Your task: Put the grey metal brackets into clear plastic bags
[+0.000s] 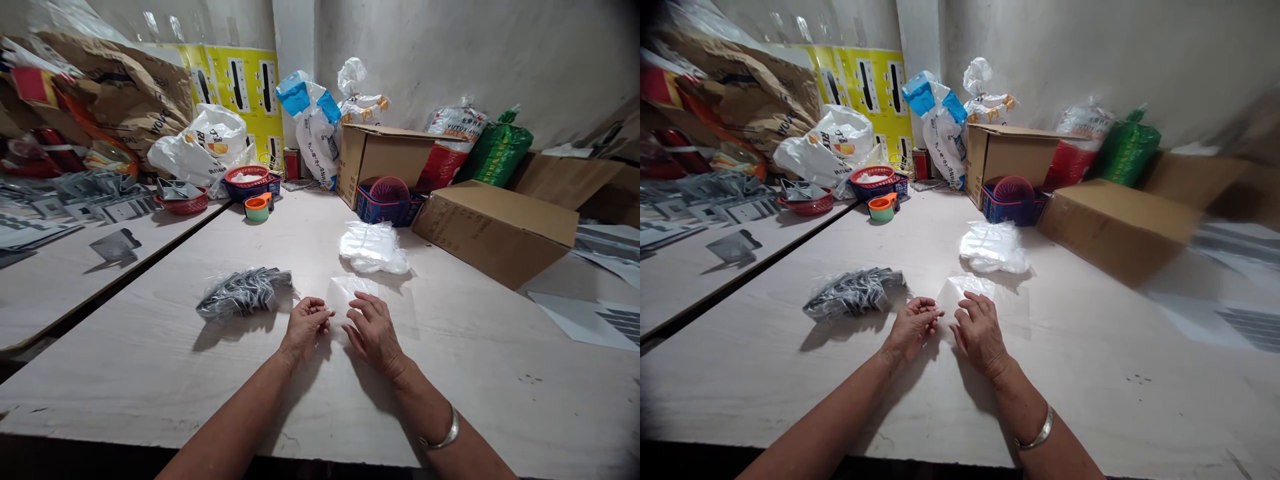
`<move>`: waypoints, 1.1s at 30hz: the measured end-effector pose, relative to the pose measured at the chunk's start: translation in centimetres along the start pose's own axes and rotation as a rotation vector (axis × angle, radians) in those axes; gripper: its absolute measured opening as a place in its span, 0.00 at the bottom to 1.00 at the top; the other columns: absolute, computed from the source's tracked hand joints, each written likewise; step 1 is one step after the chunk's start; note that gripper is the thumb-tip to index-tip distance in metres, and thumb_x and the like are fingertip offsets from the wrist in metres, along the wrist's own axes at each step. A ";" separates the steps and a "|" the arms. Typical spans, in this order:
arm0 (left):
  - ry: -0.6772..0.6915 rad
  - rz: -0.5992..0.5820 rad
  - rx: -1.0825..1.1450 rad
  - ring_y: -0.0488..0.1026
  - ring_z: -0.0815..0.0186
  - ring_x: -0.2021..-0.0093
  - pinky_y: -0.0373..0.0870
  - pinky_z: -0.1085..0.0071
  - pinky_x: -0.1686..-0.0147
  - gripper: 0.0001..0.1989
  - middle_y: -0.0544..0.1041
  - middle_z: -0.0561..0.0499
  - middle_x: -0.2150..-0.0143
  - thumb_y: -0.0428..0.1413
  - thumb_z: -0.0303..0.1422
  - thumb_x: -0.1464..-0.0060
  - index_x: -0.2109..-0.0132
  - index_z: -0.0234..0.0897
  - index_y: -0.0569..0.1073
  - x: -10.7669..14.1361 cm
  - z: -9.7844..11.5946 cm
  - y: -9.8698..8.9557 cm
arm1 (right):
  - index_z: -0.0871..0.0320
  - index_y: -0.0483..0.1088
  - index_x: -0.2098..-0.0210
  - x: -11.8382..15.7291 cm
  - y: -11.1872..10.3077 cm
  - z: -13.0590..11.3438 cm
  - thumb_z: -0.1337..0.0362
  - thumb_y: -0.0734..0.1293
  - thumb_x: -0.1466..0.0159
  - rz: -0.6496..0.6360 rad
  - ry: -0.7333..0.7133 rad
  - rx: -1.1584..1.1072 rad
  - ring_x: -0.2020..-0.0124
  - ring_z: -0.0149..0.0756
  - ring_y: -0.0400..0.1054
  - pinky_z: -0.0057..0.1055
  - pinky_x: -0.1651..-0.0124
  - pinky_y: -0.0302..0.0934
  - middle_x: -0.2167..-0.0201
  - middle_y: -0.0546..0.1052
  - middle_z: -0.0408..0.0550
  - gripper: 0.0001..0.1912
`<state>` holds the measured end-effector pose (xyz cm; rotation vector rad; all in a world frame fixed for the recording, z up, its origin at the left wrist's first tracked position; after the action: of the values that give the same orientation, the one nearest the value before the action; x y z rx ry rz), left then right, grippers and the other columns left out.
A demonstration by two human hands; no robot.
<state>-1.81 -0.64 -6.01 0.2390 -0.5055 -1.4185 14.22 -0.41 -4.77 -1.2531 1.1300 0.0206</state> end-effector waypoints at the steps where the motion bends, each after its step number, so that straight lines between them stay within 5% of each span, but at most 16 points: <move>1: 0.004 0.001 0.000 0.65 0.76 0.82 0.58 0.81 0.85 0.17 0.72 0.57 0.77 0.63 0.29 0.63 0.66 0.35 0.64 -0.1 0.0 -0.1 | 0.58 0.67 0.63 0.0 0.0 0.0 0.68 0.61 0.41 0.004 0.002 0.022 0.46 0.46 0.58 0.48 0.46 0.52 0.59 0.71 0.52 0.06; 9: -0.048 0.013 -0.029 0.66 0.74 0.82 0.61 0.79 0.85 0.13 0.74 0.53 0.77 0.60 0.28 0.61 0.67 0.35 0.64 0.0 0.1 0.0 | 0.59 0.68 0.67 0.2 0.5 0.3 0.75 0.60 0.42 0.046 0.053 0.090 0.51 0.43 0.62 0.43 0.48 0.54 0.68 0.72 0.48 0.08; 16: -0.130 -0.035 -0.067 0.67 0.72 0.82 0.66 0.73 0.84 0.16 0.73 0.52 0.76 0.57 0.42 0.54 0.69 0.36 0.62 0.4 0.5 0.6 | 0.59 0.66 0.71 0.1 0.9 0.2 0.73 0.61 0.40 0.072 0.013 0.014 0.55 0.40 0.63 0.39 0.51 0.57 0.71 0.71 0.47 0.05; 24: -0.010 -0.110 -0.180 0.67 0.72 0.79 0.62 0.78 0.86 0.20 0.68 0.58 0.76 0.64 0.35 0.63 0.64 0.36 0.62 0.7 -0.6 0.6 | 0.58 0.61 0.75 0.7 2.1 0.6 0.67 0.60 0.39 0.046 0.070 -0.109 0.60 0.40 0.64 0.36 0.60 0.57 0.73 0.69 0.48 0.08; 33: 0.108 -0.104 -0.283 0.59 0.77 0.86 0.58 0.78 0.88 0.13 0.65 0.61 0.80 0.58 0.33 0.57 0.66 0.36 0.61 0.2 -1.2 0.4 | 0.56 0.62 0.78 0.6 2.1 0.8 0.56 0.67 0.44 -0.025 0.270 -0.445 0.64 0.38 0.64 0.33 0.63 0.58 0.74 0.70 0.46 0.14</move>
<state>-0.89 -0.97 -6.87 0.1138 -0.2018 -1.5505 13.92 0.67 -6.80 -1.7024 1.3911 0.0906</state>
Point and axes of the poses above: each hand's wrist, its own x-axis away from the middle knuckle, its own y-axis out of the palm, z = x × y, the point moved 1 cm from there along -x, towards the middle knuckle
